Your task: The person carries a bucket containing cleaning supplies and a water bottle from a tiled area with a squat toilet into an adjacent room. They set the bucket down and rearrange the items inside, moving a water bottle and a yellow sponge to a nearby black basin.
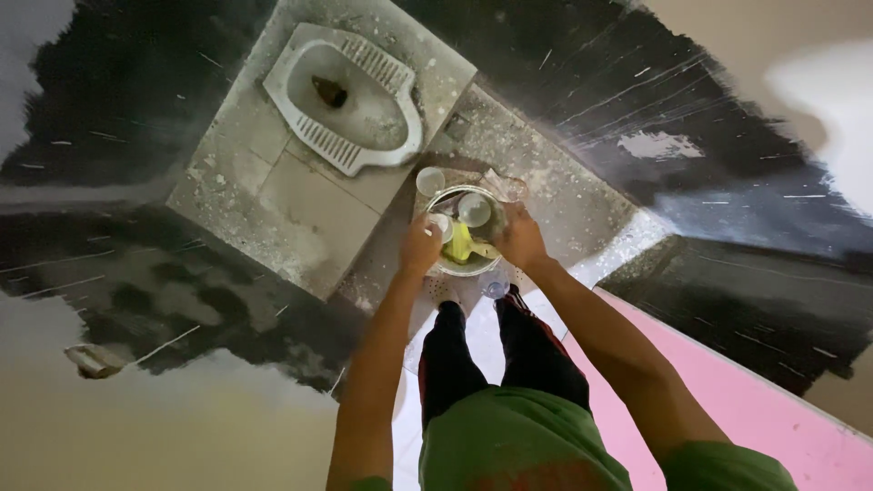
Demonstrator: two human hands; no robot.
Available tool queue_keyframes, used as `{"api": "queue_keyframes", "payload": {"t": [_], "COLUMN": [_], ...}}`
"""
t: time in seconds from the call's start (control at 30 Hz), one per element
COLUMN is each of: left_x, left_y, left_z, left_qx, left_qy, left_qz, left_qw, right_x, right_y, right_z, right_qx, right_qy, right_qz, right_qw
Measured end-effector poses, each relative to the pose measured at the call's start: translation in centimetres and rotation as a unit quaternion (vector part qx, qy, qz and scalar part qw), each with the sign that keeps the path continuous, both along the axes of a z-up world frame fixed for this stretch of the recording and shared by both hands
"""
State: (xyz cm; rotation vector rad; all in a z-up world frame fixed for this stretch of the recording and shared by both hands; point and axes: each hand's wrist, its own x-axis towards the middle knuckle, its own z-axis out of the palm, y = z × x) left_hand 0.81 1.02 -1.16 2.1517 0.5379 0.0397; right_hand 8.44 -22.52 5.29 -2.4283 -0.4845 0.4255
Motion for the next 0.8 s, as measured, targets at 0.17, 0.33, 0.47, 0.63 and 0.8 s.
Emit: {"api": "queue_keyframes", "payload": {"t": [0.17,0.33,0.47,0.63,0.8], "left_x": [-1.4,-2.8,-5.1,-5.0,-5.1], "left_y": [1.0,0.9,0.8,1.4,1.2], "left_z": [1.3,-0.6,-2.2,-1.2,-0.2], "left_qx": [0.005,0.022,-0.011,-0.056,-0.047], "left_qy": [0.032,0.136,0.09,0.083,0.083], "left_qz": [0.053,0.005,0.024,0.019,0.037], "left_qw": [0.998,0.99,0.996,0.995,0.995], "right_x": [-1.2,-2.2,-3.2,-4.4,-9.0], "right_y": [-0.4,-1.2,-2.6,-5.0,-5.5], "right_z": [0.9,-1.4,-4.1,-5.8,-0.1], "right_qx": [-0.001,0.003,0.1,0.165,0.078], "right_qy": [-0.018,-0.137,0.006,0.034,0.098], "right_qz": [-0.04,-0.007,-0.072,-0.159,-0.078], "right_qw": [0.999,0.991,0.992,0.973,0.989]}}
